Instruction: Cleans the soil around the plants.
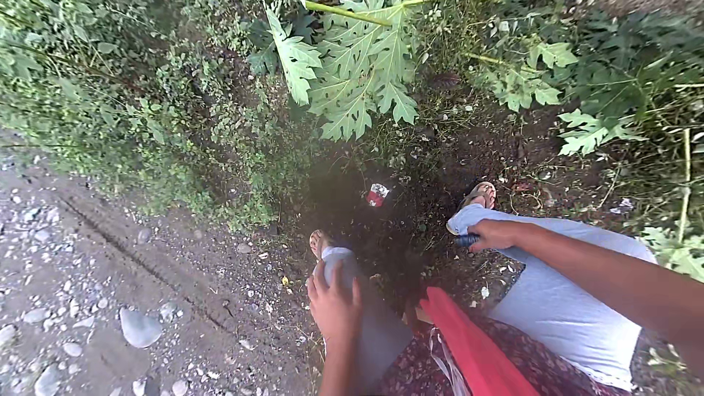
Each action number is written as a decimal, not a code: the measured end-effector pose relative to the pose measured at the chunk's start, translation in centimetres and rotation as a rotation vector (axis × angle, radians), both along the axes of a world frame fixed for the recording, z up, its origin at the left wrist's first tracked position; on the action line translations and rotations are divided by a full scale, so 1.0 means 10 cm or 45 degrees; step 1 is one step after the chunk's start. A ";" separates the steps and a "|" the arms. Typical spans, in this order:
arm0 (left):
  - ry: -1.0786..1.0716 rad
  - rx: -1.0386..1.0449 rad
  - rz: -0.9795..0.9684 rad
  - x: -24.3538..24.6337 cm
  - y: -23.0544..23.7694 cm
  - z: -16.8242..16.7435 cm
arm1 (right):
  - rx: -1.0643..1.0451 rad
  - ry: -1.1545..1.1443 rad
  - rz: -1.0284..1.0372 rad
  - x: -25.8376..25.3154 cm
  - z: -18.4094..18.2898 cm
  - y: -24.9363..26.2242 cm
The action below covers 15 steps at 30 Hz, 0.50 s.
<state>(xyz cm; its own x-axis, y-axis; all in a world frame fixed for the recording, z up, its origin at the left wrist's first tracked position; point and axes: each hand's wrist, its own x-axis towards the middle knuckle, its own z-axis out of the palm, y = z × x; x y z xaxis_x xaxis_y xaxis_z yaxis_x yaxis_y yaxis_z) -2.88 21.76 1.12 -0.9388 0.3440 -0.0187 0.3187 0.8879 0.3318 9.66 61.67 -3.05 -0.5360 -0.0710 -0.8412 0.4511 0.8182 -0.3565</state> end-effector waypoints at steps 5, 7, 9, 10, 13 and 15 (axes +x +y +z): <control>-0.007 0.007 -0.004 -0.01 -0.01 0.00 | 0.104 -0.077 0.001 -0.15 -0.08 0.37; 0.006 0.014 0.006 -0.02 -0.05 -0.01 | 0.172 -0.042 -0.303 -0.24 0.02 0.80; 0.018 0.024 0.013 -0.02 -0.07 -0.01 | 0.302 0.003 -0.479 -0.30 0.19 1.11; 0.021 0.026 0.013 -0.02 -0.07 -0.01 | 0.381 0.058 -0.504 -0.32 0.24 1.19; 0.027 0.019 0.017 -0.02 -0.08 -0.01 | 0.536 0.311 -0.630 -0.30 0.23 1.07; 0.030 0.016 0.024 -0.02 -0.08 -0.02 | 0.510 0.427 -0.816 -0.26 0.17 0.77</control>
